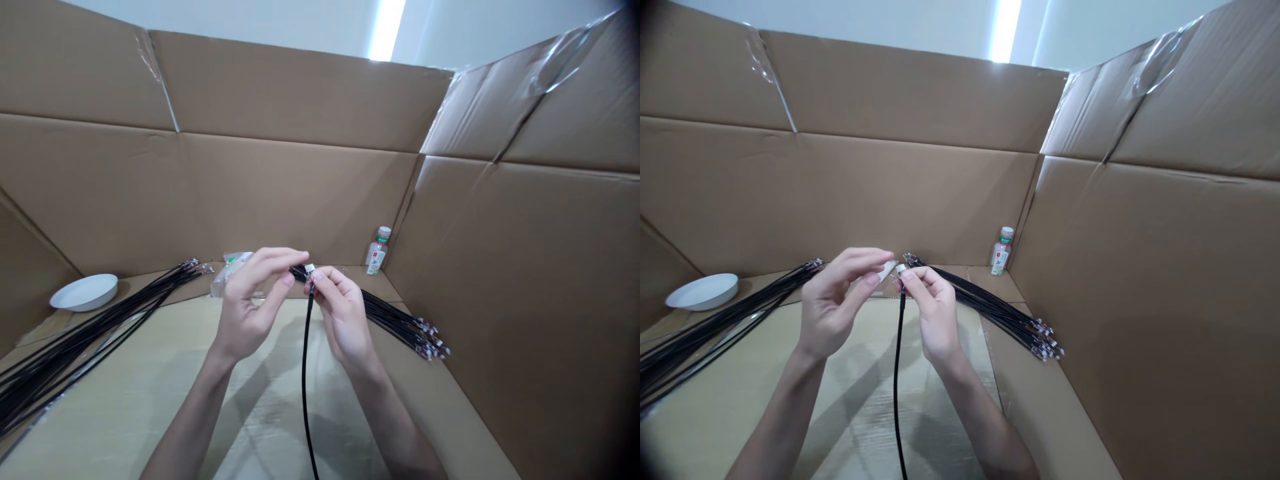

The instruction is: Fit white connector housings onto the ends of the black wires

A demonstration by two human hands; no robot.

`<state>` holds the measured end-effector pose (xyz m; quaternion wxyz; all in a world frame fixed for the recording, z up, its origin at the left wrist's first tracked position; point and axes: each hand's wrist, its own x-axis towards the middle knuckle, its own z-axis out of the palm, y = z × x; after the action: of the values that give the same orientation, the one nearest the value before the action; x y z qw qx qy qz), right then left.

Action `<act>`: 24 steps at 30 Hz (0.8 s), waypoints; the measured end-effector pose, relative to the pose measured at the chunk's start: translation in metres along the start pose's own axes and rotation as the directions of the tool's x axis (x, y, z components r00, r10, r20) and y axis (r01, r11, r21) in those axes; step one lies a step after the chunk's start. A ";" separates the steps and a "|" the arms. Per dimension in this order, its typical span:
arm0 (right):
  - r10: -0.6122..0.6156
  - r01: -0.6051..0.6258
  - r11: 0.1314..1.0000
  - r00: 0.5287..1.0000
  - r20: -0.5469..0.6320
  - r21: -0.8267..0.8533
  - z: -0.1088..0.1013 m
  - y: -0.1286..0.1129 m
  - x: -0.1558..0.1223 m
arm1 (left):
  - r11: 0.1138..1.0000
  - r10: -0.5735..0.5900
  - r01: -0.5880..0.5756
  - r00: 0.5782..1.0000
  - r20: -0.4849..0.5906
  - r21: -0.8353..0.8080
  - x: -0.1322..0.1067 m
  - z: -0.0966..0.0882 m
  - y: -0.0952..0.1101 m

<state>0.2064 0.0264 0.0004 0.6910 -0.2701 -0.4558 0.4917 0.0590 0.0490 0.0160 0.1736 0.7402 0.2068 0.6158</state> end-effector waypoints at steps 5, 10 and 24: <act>0.079 -0.081 0.990 0.997 0.018 0.118 0.004 -0.007 -0.003 | 0.958 0.190 -0.195 0.981 0.041 0.208 0.002 -0.004 0.011; 0.124 -0.126 0.970 0.992 0.027 0.206 0.009 -0.010 -0.008 | 0.945 0.213 -0.219 0.976 0.050 0.242 0.002 -0.011 0.012; 0.207 -0.276 0.915 0.947 0.247 0.294 0.029 -0.019 -0.036 | 0.931 0.112 -0.140 0.989 0.101 0.338 -0.026 -0.040 0.042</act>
<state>0.1855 -0.0166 0.0155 0.6075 -0.1537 -0.4022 0.6675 0.0191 -0.0001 0.0225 0.0100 0.7950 0.2561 0.5498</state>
